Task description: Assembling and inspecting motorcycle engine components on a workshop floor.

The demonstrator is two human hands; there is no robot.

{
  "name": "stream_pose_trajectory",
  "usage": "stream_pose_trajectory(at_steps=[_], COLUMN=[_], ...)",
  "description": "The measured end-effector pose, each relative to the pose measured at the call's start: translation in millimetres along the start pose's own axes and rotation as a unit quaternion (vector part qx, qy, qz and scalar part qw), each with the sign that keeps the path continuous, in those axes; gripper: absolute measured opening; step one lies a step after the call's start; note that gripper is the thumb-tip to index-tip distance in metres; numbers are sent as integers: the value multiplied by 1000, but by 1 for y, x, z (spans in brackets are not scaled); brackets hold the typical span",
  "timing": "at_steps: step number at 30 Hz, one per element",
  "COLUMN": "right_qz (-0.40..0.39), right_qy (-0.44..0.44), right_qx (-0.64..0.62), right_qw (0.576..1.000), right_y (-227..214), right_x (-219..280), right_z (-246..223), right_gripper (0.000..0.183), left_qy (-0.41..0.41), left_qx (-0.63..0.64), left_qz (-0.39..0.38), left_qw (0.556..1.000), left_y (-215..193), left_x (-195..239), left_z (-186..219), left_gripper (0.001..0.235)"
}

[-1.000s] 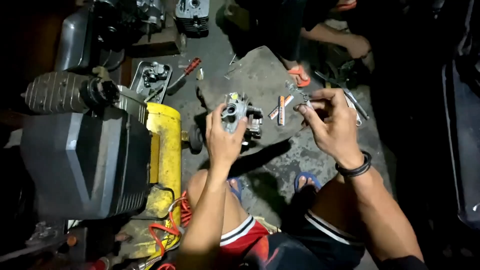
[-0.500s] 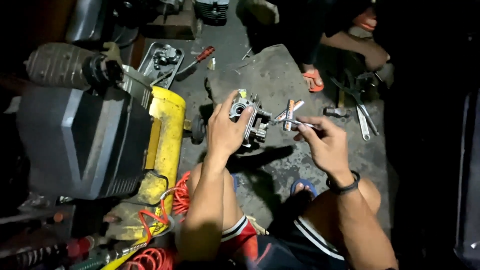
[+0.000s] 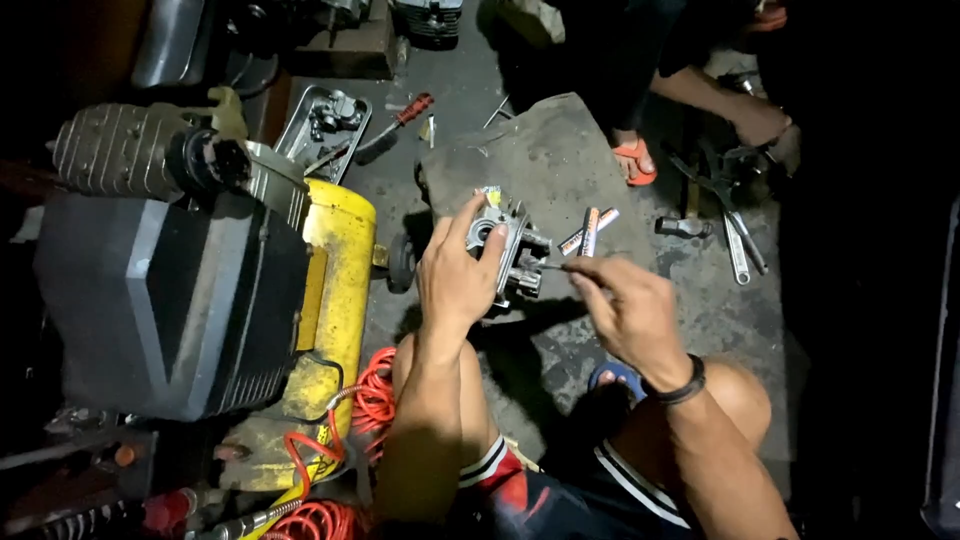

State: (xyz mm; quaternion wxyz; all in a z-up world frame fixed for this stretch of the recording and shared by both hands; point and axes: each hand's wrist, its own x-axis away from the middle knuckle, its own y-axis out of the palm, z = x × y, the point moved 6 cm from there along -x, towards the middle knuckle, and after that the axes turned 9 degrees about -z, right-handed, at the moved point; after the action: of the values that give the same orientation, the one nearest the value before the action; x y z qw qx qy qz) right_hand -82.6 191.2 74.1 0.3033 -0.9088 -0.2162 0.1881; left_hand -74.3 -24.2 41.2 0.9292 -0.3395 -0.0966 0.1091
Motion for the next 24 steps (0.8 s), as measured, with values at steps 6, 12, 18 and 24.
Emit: stream_pose_trajectory(at_steps=[6,12,18,24], right_qz=[49,58,55,28], right_qy=[-30,-13,-38,-51], right_qx=[58,69,119,146], right_qw=[997,996,991,988], right_y=[1,6,5,4], right_x=[1,1,-3,-18], right_z=[6,7,3,3], right_gripper=[15,14,12,16], left_qy=[19,33,34,36], left_qx=[-15,-16,-12,-11], left_qz=[4,3,7,6], left_qw=[1000,999,999,999], left_y=[5,6,5,8], left_x=[2,1,0,1], left_z=[0,-2,-4,-2], left_gripper=[50,50,50,50])
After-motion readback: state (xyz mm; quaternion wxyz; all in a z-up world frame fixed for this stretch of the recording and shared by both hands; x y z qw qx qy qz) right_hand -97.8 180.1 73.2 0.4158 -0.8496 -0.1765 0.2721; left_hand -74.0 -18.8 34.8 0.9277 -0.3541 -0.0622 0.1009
